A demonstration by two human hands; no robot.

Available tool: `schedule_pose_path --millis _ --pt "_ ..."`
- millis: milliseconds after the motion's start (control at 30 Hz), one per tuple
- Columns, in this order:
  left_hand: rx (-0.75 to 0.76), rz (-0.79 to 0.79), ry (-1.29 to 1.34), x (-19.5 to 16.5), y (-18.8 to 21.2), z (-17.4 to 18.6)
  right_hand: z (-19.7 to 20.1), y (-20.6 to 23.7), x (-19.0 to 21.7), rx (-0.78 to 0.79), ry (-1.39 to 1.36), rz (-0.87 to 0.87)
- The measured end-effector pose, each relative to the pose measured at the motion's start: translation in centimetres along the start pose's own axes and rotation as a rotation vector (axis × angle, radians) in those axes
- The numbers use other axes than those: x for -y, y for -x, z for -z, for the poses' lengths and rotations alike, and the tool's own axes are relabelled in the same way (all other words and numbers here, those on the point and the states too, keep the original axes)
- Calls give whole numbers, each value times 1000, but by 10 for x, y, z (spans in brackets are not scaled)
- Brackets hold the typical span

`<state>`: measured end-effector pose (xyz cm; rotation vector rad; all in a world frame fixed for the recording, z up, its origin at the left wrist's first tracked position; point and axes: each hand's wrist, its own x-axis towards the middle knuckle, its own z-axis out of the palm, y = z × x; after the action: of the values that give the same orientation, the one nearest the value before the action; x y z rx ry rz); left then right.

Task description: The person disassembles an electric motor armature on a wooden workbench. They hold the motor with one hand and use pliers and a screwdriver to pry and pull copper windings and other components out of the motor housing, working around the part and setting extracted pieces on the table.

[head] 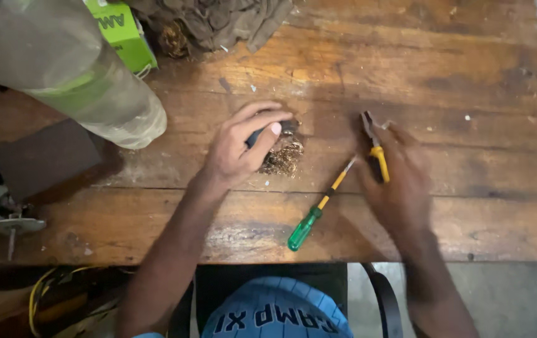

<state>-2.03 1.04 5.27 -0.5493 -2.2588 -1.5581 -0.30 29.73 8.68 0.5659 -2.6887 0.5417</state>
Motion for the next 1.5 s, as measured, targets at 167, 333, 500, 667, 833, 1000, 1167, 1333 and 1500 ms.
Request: schedule_pose_path --millis 167,333,500,667,833,1000,1167,1333,1500 --pt "-3 36 -145 -11 3 -13 -38 -20 51 444 -77 -60" --pt "-71 -24 -136 -18 1 -14 -51 -41 68 210 -161 75" --pt "-71 -4 -197 -14 -4 -19 -55 -42 63 101 -57 163" --pt "-94 -37 -177 -11 -8 -20 -67 -43 50 221 -164 93" --pt "-55 -11 -134 -10 -13 -16 -68 -50 29 12 -247 382" --pt "-4 -23 -91 5 -17 -8 -62 -64 23 103 -332 389" --pt "48 -22 60 15 -13 2 -21 -65 31 398 -530 273" --pt "71 -51 119 19 -14 3 0 -50 38 397 -408 114" --pt "85 -60 143 22 -11 3 -8 -29 41 274 -405 69"
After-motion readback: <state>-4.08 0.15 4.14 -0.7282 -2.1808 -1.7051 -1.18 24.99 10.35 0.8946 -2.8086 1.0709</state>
